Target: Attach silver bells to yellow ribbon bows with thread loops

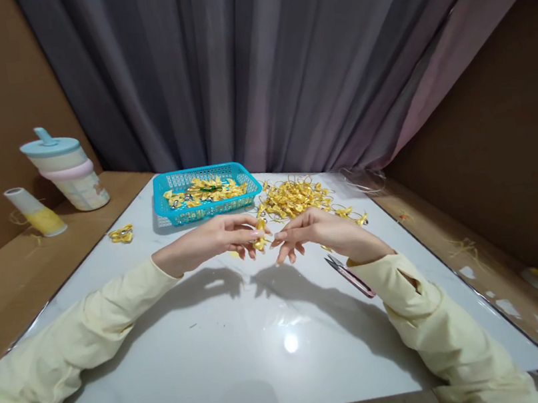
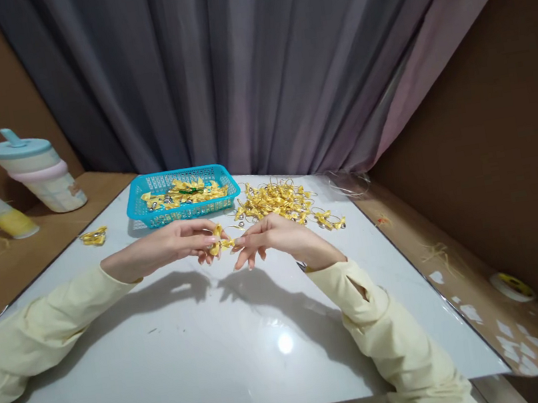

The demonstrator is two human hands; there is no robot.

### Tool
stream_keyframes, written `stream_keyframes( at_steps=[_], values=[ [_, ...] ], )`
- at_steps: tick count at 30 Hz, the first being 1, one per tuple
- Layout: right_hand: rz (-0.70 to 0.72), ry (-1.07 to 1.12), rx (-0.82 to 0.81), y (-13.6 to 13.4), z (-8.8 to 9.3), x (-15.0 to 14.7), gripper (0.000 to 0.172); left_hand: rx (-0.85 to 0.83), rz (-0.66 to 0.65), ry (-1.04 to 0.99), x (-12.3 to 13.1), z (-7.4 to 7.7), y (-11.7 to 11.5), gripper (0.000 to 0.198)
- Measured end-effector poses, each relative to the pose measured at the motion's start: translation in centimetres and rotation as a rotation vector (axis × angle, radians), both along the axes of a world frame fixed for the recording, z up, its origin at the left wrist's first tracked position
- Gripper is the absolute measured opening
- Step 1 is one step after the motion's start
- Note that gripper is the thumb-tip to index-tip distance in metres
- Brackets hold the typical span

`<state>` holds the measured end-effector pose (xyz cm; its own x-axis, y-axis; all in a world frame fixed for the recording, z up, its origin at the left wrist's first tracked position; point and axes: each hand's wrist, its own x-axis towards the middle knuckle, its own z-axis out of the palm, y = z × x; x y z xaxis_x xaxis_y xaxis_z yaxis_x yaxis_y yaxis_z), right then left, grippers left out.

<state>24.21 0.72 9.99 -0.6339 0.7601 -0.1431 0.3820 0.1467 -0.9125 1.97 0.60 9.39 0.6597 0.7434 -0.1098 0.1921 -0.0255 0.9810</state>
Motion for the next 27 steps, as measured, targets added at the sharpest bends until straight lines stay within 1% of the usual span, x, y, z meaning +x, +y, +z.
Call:
stream_keyframes(
  at_steps=[3, 7, 11, 13, 16, 20, 23, 27],
  values=[
    [-0.155, -0.080, 0.085, 0.0, -0.5, -0.8, 0.026, 0.100, -0.013, 0.056, 0.2, 0.4, -0.4, 0.028],
    [-0.355, -0.186, 0.243, -0.3, -1.3, -1.7, 0.029, 0.171, -0.084, 0.122, 0.6, 0.4, -0.9, 0.026],
    [-0.479, -0.351, 0.515, -1.0, -1.3, -2.0, 0.030, 0.166, -0.068, 0.143, 0.8, 0.3, -1.1, 0.024],
    [-0.520, -0.427, 0.593, -1.3, -0.9, -2.0, 0.030, 0.143, -0.049, 0.137, 0.7, 0.4, -1.1, 0.024],
    [-0.525, -0.449, 0.645, -1.5, -0.6, -1.9, 0.023, 0.113, -0.038, 0.089, 0.4, 0.5, -0.9, 0.024],
    [-0.458, -0.441, 0.679, -1.8, -0.4, -1.6, 0.036, 0.030, -0.012, 0.016, 0.1, 0.1, -0.3, 0.033],
    [-0.435, -0.455, 0.673, -2.1, -0.1, -1.5, 0.037, -0.030, 0.003, -0.021, 0.0, -0.3, 0.1, 0.036],
    [-0.397, -0.457, 0.657, -2.5, 0.6, -1.4, 0.036, -0.076, -0.024, -0.047, 0.0, -0.7, 0.3, 0.036]
  ],
)
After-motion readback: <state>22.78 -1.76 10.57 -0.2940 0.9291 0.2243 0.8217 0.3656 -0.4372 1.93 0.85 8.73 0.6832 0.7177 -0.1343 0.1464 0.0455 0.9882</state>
